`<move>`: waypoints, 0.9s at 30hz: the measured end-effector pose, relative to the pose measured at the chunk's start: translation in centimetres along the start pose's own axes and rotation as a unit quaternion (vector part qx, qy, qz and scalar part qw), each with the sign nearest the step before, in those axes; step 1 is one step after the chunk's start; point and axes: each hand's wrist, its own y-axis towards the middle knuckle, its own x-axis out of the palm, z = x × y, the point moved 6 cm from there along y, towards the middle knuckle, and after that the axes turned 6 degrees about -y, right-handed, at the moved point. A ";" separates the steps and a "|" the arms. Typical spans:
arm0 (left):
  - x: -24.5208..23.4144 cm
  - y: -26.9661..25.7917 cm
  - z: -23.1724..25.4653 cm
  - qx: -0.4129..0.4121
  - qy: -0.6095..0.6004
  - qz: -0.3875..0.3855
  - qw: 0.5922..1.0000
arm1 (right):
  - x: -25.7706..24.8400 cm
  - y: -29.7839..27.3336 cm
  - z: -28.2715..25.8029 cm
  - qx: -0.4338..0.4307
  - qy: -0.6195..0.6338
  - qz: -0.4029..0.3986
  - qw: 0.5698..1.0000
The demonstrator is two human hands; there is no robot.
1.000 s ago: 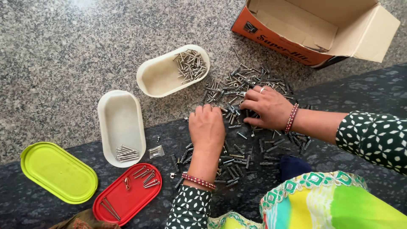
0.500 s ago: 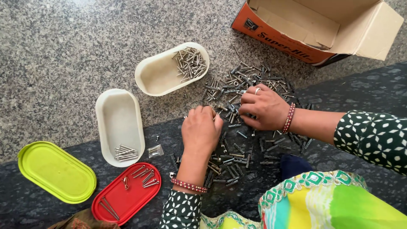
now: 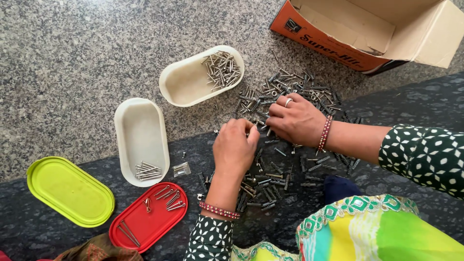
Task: The person picks up screws and washers from a pile on the floor, fits the washers onto the screws, and places the assembled hardware into separate plastic containers.
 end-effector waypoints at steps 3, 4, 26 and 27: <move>-1.5 0.6 0.3 -0.015 -0.018 0.036 0.999 | 0.0 0.4 -0.2 0.007 -0.011 -0.016 1.000; -2.1 1.0 0.4 -0.020 -0.024 0.048 0.998 | 0.0 0.5 -0.3 0.010 -0.010 -0.019 1.000; -2.9 4.2 -2.6 -0.107 -0.343 0.053 0.932 | -0.3 1.3 2.1 0.186 0.207 0.015 0.961; -3.0 4.2 -2.7 -0.107 -0.345 0.052 0.931 | -0.3 1.5 2.3 0.217 0.233 0.011 0.948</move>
